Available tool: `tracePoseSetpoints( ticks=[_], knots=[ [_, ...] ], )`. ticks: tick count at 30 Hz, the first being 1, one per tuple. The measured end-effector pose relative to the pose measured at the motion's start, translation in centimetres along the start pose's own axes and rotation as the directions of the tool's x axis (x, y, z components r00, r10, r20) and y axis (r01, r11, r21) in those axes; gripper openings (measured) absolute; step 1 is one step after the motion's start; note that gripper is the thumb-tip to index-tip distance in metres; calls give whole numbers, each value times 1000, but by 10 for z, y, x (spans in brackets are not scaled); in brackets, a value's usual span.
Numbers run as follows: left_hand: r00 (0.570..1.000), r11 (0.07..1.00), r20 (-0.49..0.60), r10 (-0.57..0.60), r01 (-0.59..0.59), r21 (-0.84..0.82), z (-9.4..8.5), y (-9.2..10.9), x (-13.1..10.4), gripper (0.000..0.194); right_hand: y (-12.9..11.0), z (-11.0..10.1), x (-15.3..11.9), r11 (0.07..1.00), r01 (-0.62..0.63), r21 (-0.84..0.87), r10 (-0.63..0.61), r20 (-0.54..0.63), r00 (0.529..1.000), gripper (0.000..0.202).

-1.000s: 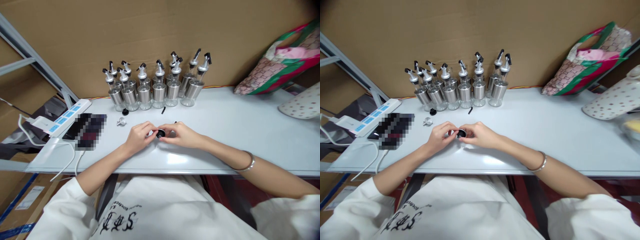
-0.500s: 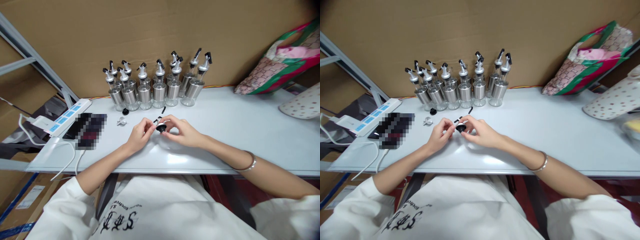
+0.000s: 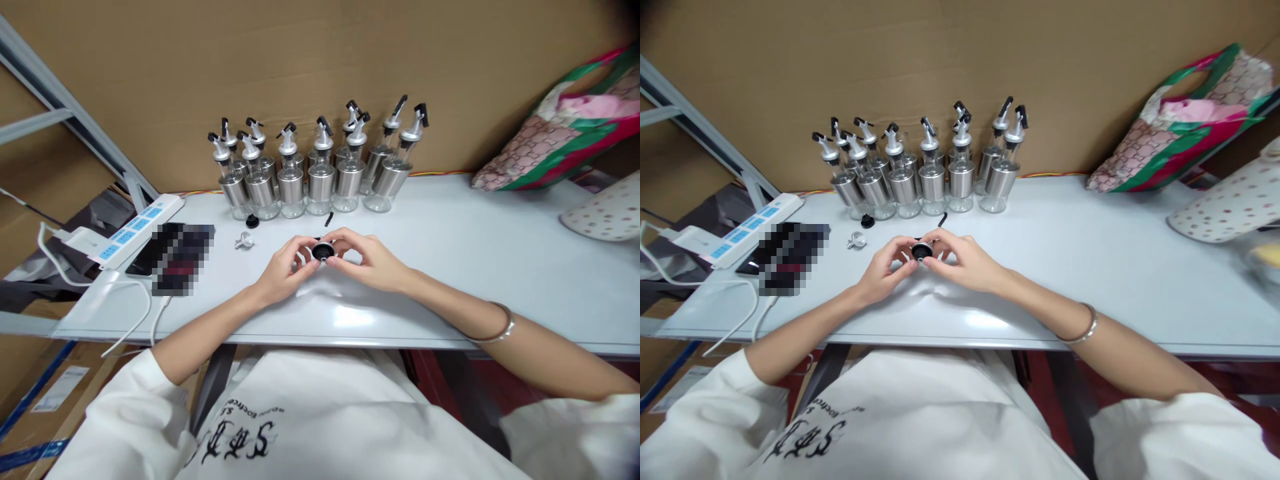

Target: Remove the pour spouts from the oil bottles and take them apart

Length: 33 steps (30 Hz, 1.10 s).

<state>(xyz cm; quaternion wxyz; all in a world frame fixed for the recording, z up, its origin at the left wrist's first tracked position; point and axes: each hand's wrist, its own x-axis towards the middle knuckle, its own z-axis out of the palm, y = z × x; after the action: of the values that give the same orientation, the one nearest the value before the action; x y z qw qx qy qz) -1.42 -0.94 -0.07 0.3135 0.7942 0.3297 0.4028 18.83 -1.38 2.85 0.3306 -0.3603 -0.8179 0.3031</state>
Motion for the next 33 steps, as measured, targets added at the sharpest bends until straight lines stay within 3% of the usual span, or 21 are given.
tracePoseSetpoints(
  ticks=[17, 23, 27, 33],
  knots=[
    [993, 991, -7, 120, -119, 62, 0, 0, 0, 27, 5, 3, 2, 1000, 3, 10, -3, -18, 1000, 19],
    [995, 996, -40, 92, -92, 4, 3, -5, -4, 30, 7, 2, 3, 987, 152, -59, -154, -23, 988, 20],
    [993, 996, -76, 85, -87, -25, 4, -7, -5, 34, 7, 2, 2, 983, 170, -63, -170, 14, 985, 26],
    [974, 973, -76, 215, -221, -74, 8, -3, -2, 35, 6, 4, -1, 965, 227, -131, -229, -3, 973, 11]
  ],
)
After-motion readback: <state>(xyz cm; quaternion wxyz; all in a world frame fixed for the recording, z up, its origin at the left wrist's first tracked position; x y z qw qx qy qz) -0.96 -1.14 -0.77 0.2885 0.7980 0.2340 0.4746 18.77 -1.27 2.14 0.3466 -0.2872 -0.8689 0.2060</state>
